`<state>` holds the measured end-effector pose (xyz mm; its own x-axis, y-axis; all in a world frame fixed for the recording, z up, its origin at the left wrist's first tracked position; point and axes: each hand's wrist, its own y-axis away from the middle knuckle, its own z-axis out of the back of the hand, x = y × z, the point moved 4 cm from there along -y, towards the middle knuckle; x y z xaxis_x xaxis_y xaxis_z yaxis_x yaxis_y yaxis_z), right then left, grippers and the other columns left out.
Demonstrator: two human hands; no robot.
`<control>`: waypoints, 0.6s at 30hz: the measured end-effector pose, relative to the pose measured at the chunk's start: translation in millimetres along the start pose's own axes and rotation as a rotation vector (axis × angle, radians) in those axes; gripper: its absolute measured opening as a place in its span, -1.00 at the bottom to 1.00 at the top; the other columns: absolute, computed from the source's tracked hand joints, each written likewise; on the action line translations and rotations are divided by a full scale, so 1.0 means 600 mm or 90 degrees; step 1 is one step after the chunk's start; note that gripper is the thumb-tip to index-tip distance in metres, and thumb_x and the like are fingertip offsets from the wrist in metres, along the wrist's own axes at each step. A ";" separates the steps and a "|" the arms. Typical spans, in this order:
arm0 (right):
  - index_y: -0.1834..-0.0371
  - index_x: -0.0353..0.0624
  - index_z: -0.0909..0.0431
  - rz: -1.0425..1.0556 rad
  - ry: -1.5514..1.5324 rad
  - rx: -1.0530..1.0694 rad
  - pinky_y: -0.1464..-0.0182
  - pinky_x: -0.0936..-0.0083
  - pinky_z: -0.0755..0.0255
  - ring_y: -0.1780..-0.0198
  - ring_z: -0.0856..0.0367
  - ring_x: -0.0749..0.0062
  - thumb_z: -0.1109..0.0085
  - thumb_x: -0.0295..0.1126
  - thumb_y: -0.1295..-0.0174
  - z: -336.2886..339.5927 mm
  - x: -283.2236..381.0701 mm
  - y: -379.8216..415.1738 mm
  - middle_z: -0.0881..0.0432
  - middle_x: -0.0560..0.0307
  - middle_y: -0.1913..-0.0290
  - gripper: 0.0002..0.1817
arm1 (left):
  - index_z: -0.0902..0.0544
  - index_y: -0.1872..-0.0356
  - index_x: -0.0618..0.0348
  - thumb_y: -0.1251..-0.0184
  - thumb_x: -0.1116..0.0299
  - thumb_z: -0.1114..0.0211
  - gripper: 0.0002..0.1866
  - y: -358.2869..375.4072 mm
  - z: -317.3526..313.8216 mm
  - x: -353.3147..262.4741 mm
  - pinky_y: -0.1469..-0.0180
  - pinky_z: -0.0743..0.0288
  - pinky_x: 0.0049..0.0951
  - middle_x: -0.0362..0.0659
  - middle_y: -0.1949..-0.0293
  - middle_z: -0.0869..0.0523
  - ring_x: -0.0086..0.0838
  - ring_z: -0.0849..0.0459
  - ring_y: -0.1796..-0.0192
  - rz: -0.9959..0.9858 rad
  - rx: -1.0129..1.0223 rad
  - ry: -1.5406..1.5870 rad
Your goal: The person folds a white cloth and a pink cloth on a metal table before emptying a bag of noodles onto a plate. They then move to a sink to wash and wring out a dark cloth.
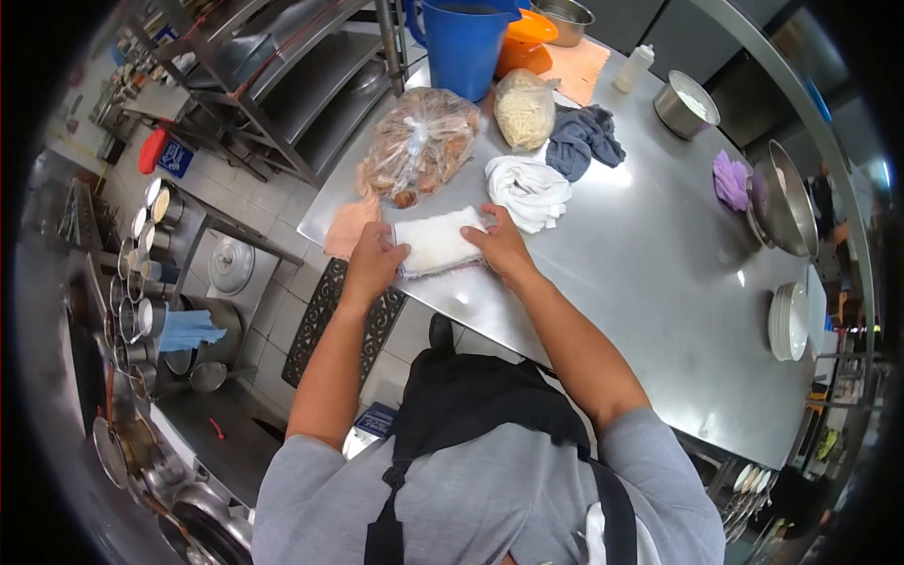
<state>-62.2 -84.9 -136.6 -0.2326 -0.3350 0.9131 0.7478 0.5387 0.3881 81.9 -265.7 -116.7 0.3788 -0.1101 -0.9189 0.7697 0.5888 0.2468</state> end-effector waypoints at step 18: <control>-0.21 -0.16 -0.36 0.073 0.198 -0.102 -0.09 0.26 -0.41 -0.01 -0.58 -0.01 -0.24 -0.11 -0.21 0.011 0.011 0.025 -0.57 -0.21 -0.01 -0.43 | -0.45 -0.02 0.26 -0.15 0.42 -0.39 -0.57 0.011 -0.003 -0.031 0.25 -0.48 -0.33 -0.08 0.31 -0.57 -0.32 -0.59 0.29 -0.113 -0.064 -0.187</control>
<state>-56.5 -73.9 -124.2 0.0403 -0.5115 0.8583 0.8515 0.4671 0.2383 79.1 -258.1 -98.7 0.3859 -0.4350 -0.8135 0.7885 0.6133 0.0461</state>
